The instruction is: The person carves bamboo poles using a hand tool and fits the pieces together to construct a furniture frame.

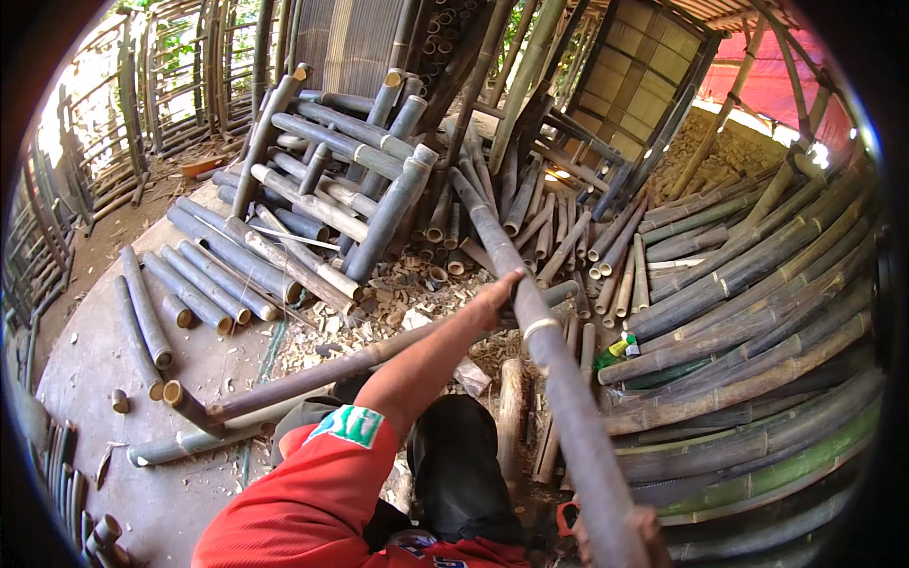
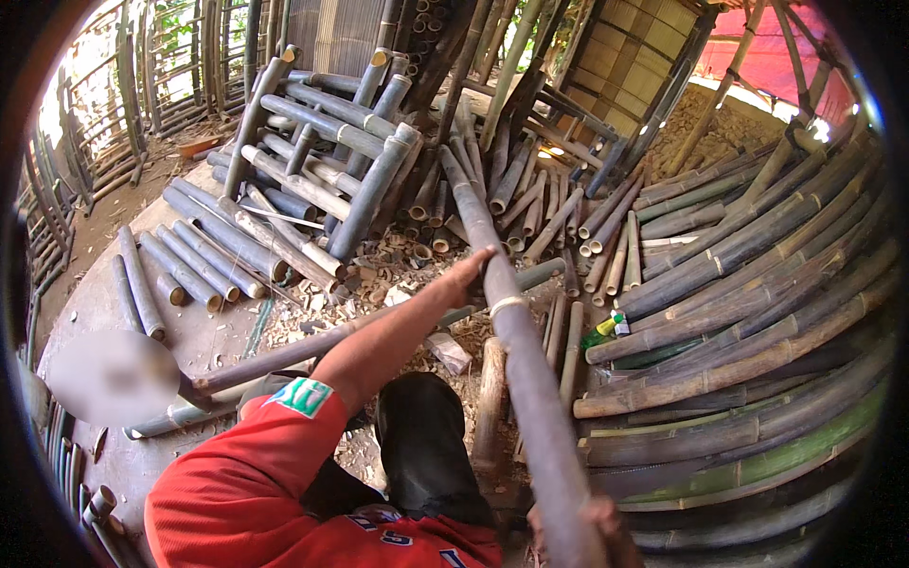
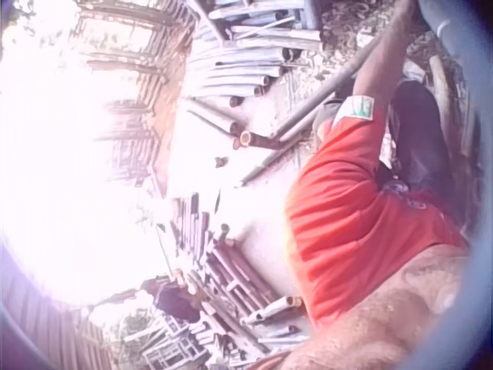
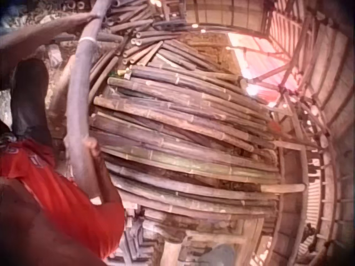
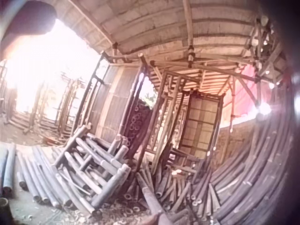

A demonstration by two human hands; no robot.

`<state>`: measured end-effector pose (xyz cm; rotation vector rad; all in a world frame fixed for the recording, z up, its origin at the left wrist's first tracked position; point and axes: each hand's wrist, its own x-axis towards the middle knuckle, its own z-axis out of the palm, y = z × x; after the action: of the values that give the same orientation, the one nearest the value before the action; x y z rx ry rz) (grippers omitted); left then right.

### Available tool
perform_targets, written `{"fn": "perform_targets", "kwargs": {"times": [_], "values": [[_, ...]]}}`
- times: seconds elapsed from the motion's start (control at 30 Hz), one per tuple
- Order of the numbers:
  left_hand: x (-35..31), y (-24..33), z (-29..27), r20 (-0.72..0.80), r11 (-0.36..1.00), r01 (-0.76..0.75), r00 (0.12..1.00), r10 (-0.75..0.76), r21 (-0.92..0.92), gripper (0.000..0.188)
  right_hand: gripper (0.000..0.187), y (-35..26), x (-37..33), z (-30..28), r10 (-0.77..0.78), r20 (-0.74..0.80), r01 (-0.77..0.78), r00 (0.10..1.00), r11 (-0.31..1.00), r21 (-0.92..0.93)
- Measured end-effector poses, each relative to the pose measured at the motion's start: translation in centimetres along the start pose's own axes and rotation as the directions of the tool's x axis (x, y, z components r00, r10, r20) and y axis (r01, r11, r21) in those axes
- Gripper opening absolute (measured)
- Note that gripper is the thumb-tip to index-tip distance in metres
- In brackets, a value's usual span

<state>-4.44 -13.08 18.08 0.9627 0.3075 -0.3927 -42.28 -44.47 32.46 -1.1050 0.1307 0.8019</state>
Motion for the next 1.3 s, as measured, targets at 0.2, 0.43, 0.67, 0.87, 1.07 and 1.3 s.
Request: {"fn": "perform_targets", "kwargs": {"times": [0.2,0.43,0.67,0.87,1.07,1.3], "values": [[-0.8,-3.0,2.4,0.054,0.938,-0.171,0.979,0.195,-0.301,0.077,0.064,3.1,-4.7,-4.1,0.018,-0.232,-0.138,0.973,0.847,-0.513],[-8.3,-0.5,6.8,0.313,0.943,-0.221,0.903,0.295,-0.250,0.062,0.076,7.3,-5.5,-7.4,-0.073,-0.237,-0.094,0.969,0.777,-0.622],[-13.7,6.2,9.5,0.557,0.858,-0.509,0.696,0.453,-0.061,0.083,0.099,16.3,2.5,-16.4,-0.627,-0.356,0.066,0.693,0.547,-0.835],[-21.1,29.3,7.0,0.394,0.479,-0.853,0.376,0.839,-0.206,0.116,0.096,9.4,8.9,-16.3,-0.641,-0.399,0.008,0.655,0.534,-0.845],[-29.1,34.8,-2.4,0.094,0.436,-0.871,0.426,0.900,-0.224,0.065,0.088,4.5,13.0,-21.0,-0.832,-0.265,0.073,0.487,0.342,-0.937],[-31.6,23.2,-11.3,-0.293,0.212,-0.915,0.319,0.901,-0.343,0.041,0.065,-3.8,21.3,-12.1,-0.830,-0.438,0.579,0.346,0.556,-0.596]]}}
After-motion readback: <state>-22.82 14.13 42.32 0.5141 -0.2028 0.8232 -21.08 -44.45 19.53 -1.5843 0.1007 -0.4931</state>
